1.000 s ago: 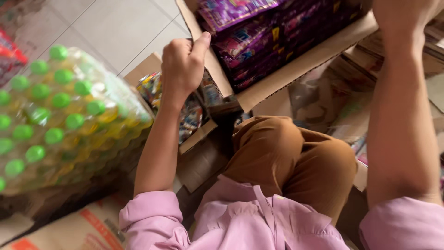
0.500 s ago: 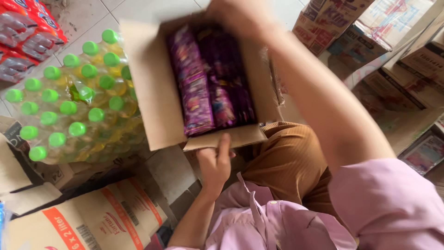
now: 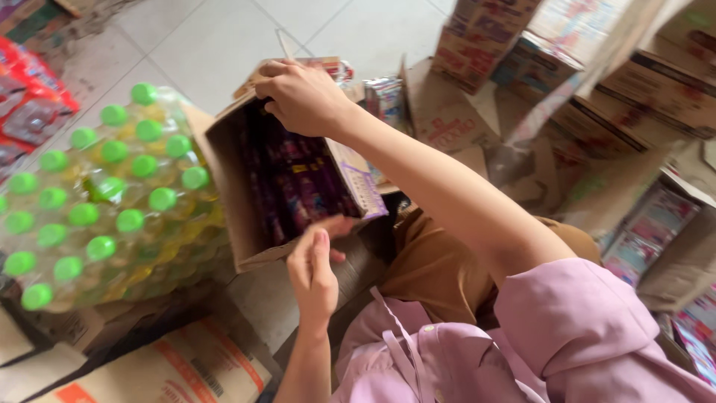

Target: The person sits on the floor and sorts snack packets from multiple cardboard boxes. They pick up stacks of purple and red packets, separate them, and place them into different boxes. The person also opens a sealed box and transfers its contents.

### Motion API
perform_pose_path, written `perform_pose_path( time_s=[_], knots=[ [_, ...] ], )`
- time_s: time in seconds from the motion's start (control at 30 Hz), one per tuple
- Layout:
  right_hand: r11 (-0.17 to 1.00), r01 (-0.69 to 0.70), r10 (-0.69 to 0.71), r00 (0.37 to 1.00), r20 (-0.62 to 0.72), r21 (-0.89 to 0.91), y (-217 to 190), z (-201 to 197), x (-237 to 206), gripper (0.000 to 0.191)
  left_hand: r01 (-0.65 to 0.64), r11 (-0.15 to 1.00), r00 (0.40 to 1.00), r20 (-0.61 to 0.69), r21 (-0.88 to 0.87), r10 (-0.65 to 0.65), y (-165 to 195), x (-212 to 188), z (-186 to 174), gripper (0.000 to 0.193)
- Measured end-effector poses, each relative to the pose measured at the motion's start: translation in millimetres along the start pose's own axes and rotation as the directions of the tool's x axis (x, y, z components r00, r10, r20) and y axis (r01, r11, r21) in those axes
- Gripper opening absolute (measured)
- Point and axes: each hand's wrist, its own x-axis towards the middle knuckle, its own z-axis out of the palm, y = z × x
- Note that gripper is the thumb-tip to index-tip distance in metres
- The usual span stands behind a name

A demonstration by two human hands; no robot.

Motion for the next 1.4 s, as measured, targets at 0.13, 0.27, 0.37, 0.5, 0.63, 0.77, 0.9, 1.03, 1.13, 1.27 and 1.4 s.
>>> perform_pose_path(
  time_s=[0.13, 0.27, 0.37, 0.5, 0.63, 0.77, 0.9, 1.03, 1.13, 1.27, 1.4],
  knots=[
    [0.982, 0.018, -0.014, 1.000, -0.020, 0.187, 18.6, -19.7, -40.9, 0.016, -0.092, 0.986, 0.991, 0.080, -0.142, 0.104, 22.8, 25.0, 25.8, 0.034],
    [0.988, 0.102, -0.088, 0.989, -0.121, 0.115, 28.1, -40.0, -78.7, 0.018, -0.289, 0.935, 0.930, 0.170, -0.204, 0.325, 33.7, 56.5, 58.4, 0.029],
    [0.997, 0.048, -0.045, 0.998, -0.044, 0.068, 47.7, -65.0, -114.4, 0.021, -0.180, 0.970, 0.957, 0.200, -0.160, 0.211, 37.6, 67.4, 88.8, 0.028],
    [0.991, -0.135, 0.135, 0.990, 0.043, 0.017, 94.3, -110.9, -184.3, 0.057, -0.243, 0.962, 0.901, 0.338, -0.128, 0.273, 45.8, 74.9, 148.4, 0.027],
    [0.972, -0.218, 0.231, 0.959, -0.167, 0.092, 150.1, -158.2, -261.4, 0.071, -0.317, 0.947, 0.804, 0.519, -0.042, 0.292, 59.2, 86.2, 224.5, 0.032],
    [0.785, -0.493, 0.609, 0.723, -0.326, 0.374, 207.0, -198.5, -328.7, 0.067, -0.523, 0.851, 0.634, 0.646, -0.045, 0.424, 61.9, 107.7, 311.6, 0.037],
    [0.719, -0.496, 0.692, 0.573, -0.439, 0.487, 256.0, -252.9, -384.3, 0.061, -0.715, 0.697, 0.482, 0.684, -0.054, 0.547, 56.4, 145.3, 421.8, 0.040],
    [0.723, -0.657, 0.630, 0.500, -0.594, 0.214, 293.6, -304.7, -421.4, 0.065, -0.761, 0.646, 0.452, 0.771, 0.070, 0.449, 45.0, 182.0, 521.4, 0.053],
    [0.742, -0.647, 0.587, 0.503, -0.634, 0.173, 323.2, -342.0, -442.9, 0.063, -0.772, 0.618, 0.450, 0.817, 0.152, 0.361, 43.8, 207.9, 588.9, 0.067],
    [0.571, -0.670, 0.737, 0.164, -0.655, 0.475, 387.8, -383.9, -461.8, 0.080, -0.647, 0.732, 0.529, 0.817, 0.213, 0.230, 39.6, 244.9, 663.1, 0.082],
    [0.549, -0.715, 0.701, 0.113, -0.704, 0.432, 445.3, -403.0, -485.8, 0.101, -0.593, 0.801, 0.551, 0.764, 0.077, 0.335, 33.5, 283.6, 712.8, 0.076]
  ],
)
